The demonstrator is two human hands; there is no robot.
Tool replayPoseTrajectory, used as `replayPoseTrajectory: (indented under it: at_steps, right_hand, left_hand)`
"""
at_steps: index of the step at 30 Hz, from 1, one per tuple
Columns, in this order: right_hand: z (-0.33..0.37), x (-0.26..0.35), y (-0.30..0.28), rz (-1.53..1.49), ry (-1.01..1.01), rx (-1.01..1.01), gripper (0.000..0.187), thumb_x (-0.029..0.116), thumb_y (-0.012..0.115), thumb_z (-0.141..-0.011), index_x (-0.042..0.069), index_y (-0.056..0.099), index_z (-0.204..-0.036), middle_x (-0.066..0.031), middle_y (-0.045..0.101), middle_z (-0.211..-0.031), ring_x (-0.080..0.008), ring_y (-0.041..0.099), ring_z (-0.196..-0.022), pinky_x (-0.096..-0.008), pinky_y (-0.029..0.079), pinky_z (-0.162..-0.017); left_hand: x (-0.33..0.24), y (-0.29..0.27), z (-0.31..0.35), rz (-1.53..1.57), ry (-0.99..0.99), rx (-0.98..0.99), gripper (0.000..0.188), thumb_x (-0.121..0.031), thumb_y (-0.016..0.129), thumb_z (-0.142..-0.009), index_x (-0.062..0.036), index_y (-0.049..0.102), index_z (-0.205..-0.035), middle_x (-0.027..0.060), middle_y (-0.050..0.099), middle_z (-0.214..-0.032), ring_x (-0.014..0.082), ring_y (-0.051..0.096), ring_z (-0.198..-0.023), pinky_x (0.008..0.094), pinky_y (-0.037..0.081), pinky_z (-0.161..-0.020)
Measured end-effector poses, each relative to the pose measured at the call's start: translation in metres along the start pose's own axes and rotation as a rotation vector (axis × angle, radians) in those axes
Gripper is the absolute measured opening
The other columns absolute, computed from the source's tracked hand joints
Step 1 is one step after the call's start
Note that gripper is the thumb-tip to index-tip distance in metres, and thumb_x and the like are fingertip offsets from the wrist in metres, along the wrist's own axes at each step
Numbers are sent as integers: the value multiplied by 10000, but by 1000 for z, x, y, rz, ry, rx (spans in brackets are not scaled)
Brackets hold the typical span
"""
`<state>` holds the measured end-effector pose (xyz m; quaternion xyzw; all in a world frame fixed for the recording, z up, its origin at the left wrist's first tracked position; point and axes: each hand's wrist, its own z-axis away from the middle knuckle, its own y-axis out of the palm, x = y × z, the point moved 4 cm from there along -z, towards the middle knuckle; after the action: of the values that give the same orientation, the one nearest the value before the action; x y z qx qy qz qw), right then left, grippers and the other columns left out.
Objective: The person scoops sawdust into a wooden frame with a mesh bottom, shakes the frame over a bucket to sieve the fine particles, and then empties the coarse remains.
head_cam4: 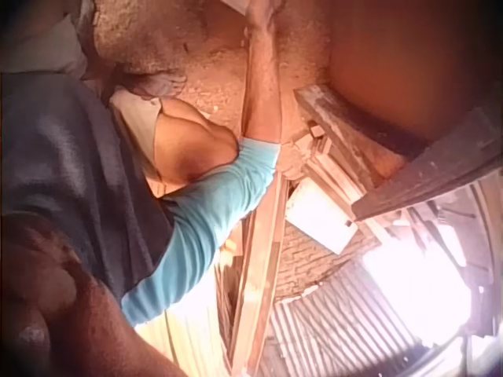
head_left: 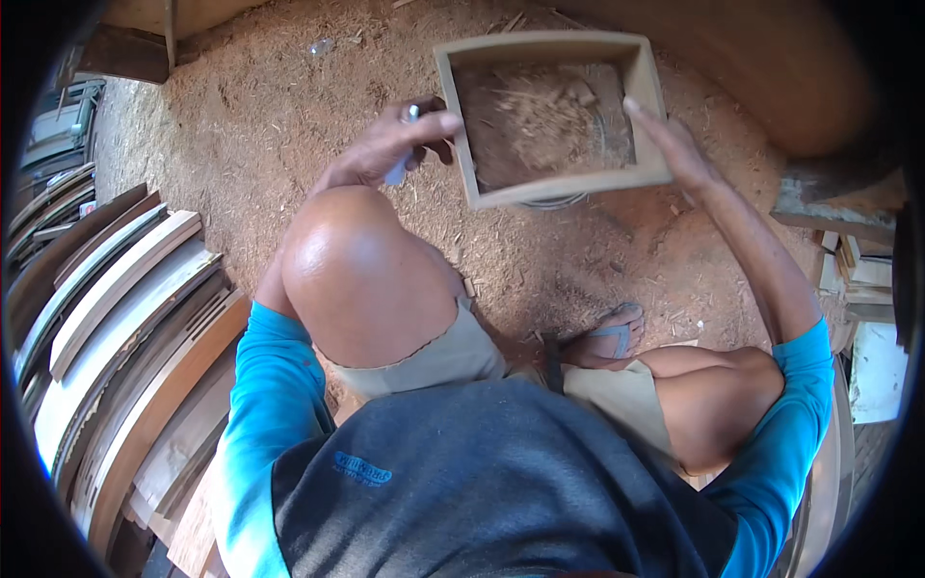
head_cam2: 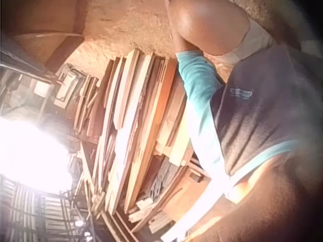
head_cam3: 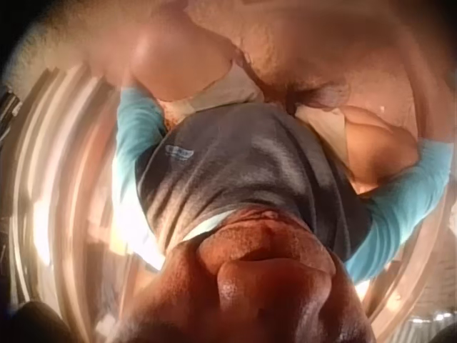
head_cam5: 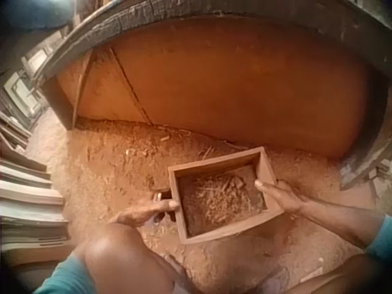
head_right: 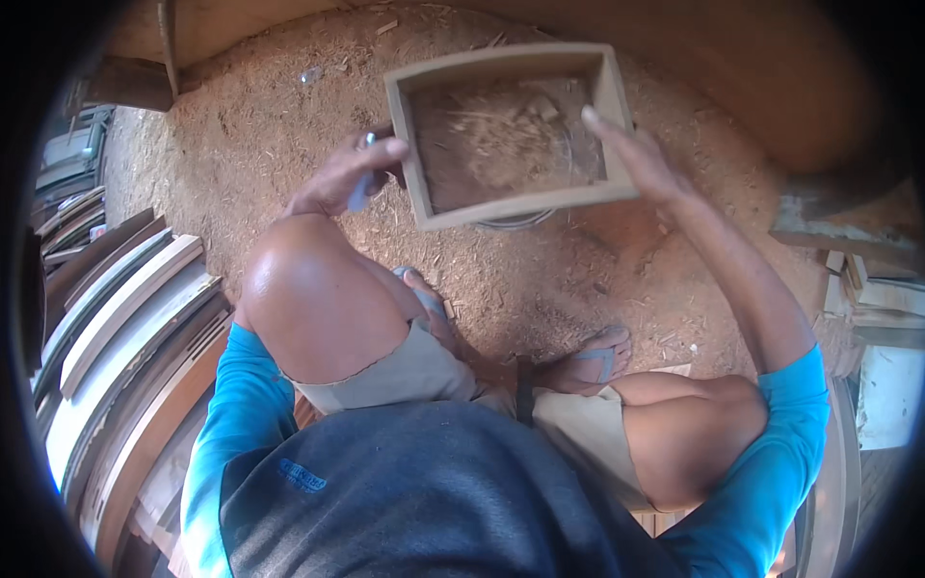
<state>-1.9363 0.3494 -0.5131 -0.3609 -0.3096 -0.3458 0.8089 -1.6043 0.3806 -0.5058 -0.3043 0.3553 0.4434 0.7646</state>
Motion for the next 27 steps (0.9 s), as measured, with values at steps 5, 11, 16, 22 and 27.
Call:
replayPoseTrajectory:
  at_steps: [5,11,16,22,27]
  right_hand:
    - [-1,7,15,28,-88,236,970,823,461,-817,-53,554,-1222,-255,587,-1096,-355,540,-1185,-641,391,-1014]
    - [-4,-3,8,62,52,146,974,773,556,-799,-98,507,-1233,-293,539,-1180,-368,538,-1199,-549,407,-1049]
    - [-11,-27,-21,-188,91,204,944,743,604,-781,-79,534,-1239,-309,543,-1230,-358,565,-1175,-503,430,-1042]
    - [-9,-15,12,40,24,169,573,512,529,-920,-39,621,-1050,-125,649,-963,-206,623,-933,-359,504,-836]
    - [1,0,4,96,43,118,443,402,480,-922,-17,602,-1002,-132,624,-913,-206,609,-793,-366,500,-713]
  left_hand:
    - [54,-36,-9,409,-109,-199,755,-596,602,-846,-3,514,-1306,163,649,-1040,241,656,-861,301,515,-760]
    - [22,-28,-1,207,17,-90,608,-581,686,-784,-37,640,-1054,79,646,-824,156,634,-760,258,419,-585]
    - [2,6,-2,-122,107,9,643,-554,685,-801,-12,608,-1139,91,654,-864,133,528,-636,258,370,-528]
    - [21,-36,-8,258,108,-132,718,-544,657,-835,43,543,-1235,202,650,-1074,261,677,-920,358,558,-763]
    - [18,-35,-11,-10,12,-161,760,-620,681,-786,4,590,-1209,151,667,-984,202,645,-867,287,457,-635]
